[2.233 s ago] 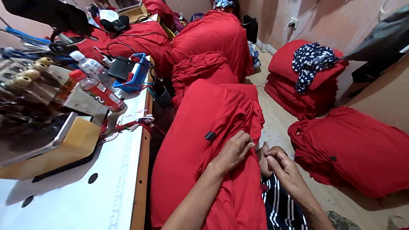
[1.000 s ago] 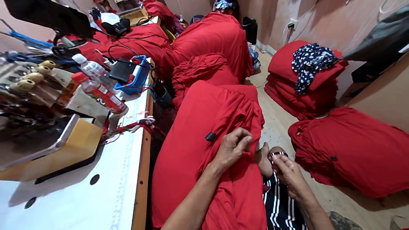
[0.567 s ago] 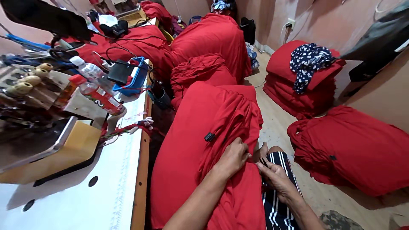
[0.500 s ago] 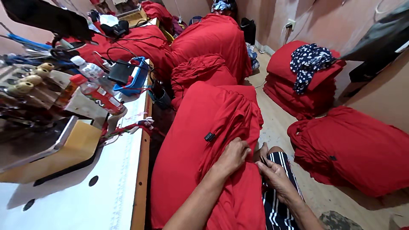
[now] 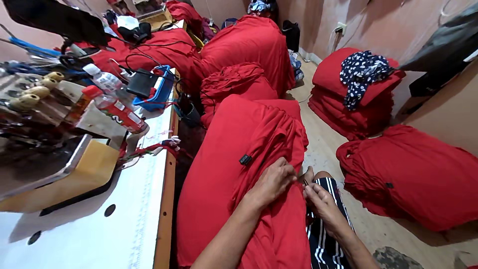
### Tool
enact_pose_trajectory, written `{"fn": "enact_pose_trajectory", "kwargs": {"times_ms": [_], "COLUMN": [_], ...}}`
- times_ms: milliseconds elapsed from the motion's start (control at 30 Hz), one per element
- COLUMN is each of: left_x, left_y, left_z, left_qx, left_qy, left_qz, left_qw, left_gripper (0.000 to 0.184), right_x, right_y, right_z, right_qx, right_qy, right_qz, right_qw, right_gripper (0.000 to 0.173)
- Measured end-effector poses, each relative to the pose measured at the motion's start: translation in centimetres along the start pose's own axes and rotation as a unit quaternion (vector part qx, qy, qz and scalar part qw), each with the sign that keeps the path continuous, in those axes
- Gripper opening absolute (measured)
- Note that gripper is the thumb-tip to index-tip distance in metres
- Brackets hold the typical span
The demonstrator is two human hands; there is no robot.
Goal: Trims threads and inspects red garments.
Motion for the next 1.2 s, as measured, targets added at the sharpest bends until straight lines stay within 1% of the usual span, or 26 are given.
{"fn": "enact_pose_trajectory", "kwargs": {"times_ms": [67, 100, 167, 233, 333, 533, 700, 867, 967, 1067, 1200], "left_x": [-0.1, -0.2, -0.3, -0.4, -0.4, -0.4, -0.5, -0.4, -0.4, 0.1, 0.2], "left_y": [-0.2, -0.3, -0.5, -0.6, -0.6, -0.5, -0.4, -0.3, -0.4, -0.4, -0.4], "left_z": [0.1, 0.1, 0.2, 0.1, 0.2, 0.3, 0.3, 0.2, 0.2, 0.2, 0.1], "left_qx": [-0.022, -0.030, -0.043, -0.049, -0.047, -0.043, -0.040, -0.040, -0.042, -0.022, -0.016], "left_qy": [0.048, 0.058, 0.067, 0.070, 0.069, 0.062, 0.059, 0.063, 0.095, 0.136, 0.145], "left_qz": [-0.003, -0.002, 0.000, 0.002, 0.003, 0.002, 0.007, 0.010, -0.006, -0.041, -0.053], "left_qw": [0.999, 0.998, 0.997, 0.996, 0.997, 0.997, 0.997, 0.997, 0.995, 0.990, 0.988], "left_gripper": [0.018, 0.018, 0.018, 0.018, 0.019, 0.019, 0.020, 0.019, 0.020, 0.020, 0.019], "right_x": [0.0, 0.1, 0.2, 0.2, 0.2, 0.6, 0.8, 1.2, 1.6, 2.3, 2.9], "right_y": [-0.4, -0.7, -1.3, -1.8, -2.2, -2.5, -2.7, -2.5, -2.4, -1.9, -1.4], "right_z": [0.2, 0.4, 0.5, 0.7, 1.0, 1.2, 1.4, 1.4, 1.1, 1.0, 0.8], "right_qx": [0.001, 0.005, 0.027, 0.057, 0.096, 0.107, 0.129, 0.132, 0.128, 0.110, 0.099], "right_qy": [-0.003, -0.005, -0.012, -0.020, -0.030, -0.037, -0.026, -0.008, 0.008, 0.031, 0.057], "right_qz": [-0.005, -0.007, -0.024, -0.041, -0.055, -0.105, -0.154, -0.198, -0.189, -0.151, -0.105], "right_qw": [1.000, 1.000, 0.999, 0.997, 0.993, 0.988, 0.979, 0.971, 0.974, 0.982, 0.988], "right_gripper": [0.029, 0.029, 0.024, 0.017, 0.013, 0.012, 0.013, 0.016, 0.015, 0.014, 0.015]}}
Point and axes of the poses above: each hand's wrist, its own z-axis towards the middle knuckle, its own x-axis out of the back of the hand, y = z × x, the point moved 3 cm from there along z, towards the middle knuckle, and after that the axes turned 6 degrees about -y, right-handed, at the moved point
